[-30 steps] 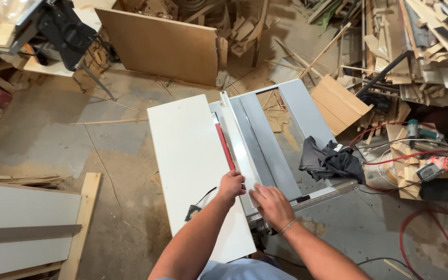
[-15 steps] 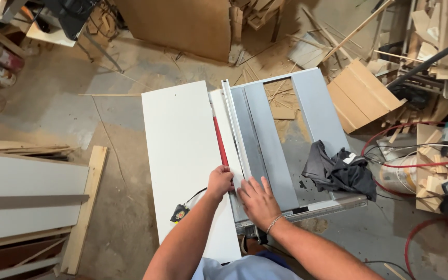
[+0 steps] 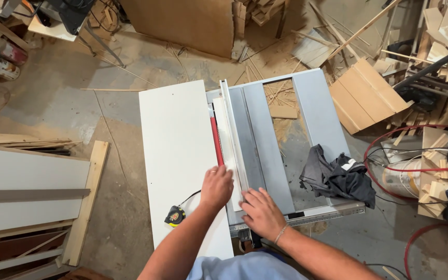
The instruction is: Measuring a wooden board and adjusting the fence on a table saw using a tape measure
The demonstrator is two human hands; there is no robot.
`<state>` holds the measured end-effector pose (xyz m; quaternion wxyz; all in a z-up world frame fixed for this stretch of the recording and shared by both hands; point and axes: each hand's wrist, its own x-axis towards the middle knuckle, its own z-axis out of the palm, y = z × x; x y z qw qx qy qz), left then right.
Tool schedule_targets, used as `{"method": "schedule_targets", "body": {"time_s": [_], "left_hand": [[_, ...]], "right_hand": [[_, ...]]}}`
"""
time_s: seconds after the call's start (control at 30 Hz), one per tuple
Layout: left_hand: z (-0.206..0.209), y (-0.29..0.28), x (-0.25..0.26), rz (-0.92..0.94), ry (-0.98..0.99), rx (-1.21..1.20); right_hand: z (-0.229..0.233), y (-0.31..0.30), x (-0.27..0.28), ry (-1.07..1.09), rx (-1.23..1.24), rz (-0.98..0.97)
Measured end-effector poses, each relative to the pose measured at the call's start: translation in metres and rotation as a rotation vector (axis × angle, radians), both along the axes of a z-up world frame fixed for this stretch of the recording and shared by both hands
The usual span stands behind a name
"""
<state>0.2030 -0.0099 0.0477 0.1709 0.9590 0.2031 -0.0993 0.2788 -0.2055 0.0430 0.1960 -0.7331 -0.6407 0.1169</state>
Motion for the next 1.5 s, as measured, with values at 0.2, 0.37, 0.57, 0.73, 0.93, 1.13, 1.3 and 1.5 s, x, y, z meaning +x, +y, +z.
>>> {"method": "schedule_targets", "body": {"time_s": [0.2,0.37,0.57,0.73,0.93,1.13,1.3,1.5], "left_hand": [[0.000,0.020,0.008,-0.350,0.234,0.055],[-0.018,0.029,0.009,-0.444,0.218,0.165],[-0.023,0.010,0.005,-0.477,0.304,0.332],[-0.042,-0.014,-0.023,-0.419,0.166,0.289],[-0.046,-0.034,-0.069,-0.392,-0.022,0.003],[-0.077,-0.038,-0.092,-0.489,-0.121,0.058],[-0.082,-0.035,-0.088,-0.487,-0.163,0.020],[-0.091,-0.033,-0.088,-0.486,-0.109,-0.017]], "right_hand": [[-0.013,-0.037,0.018,0.129,-0.019,-0.167],[-0.041,-0.095,0.020,0.377,-0.272,-0.345],[-0.109,-0.142,-0.041,0.775,-0.829,-0.416],[-0.092,-0.117,-0.082,0.812,-0.752,-0.571],[-0.112,-0.124,-0.105,0.701,-0.423,-0.730],[-0.205,-0.150,-0.120,0.676,-0.257,-0.688],[-0.187,-0.145,-0.127,0.679,-0.142,-0.703],[-0.163,-0.128,-0.141,0.427,-0.320,-0.988]]}}
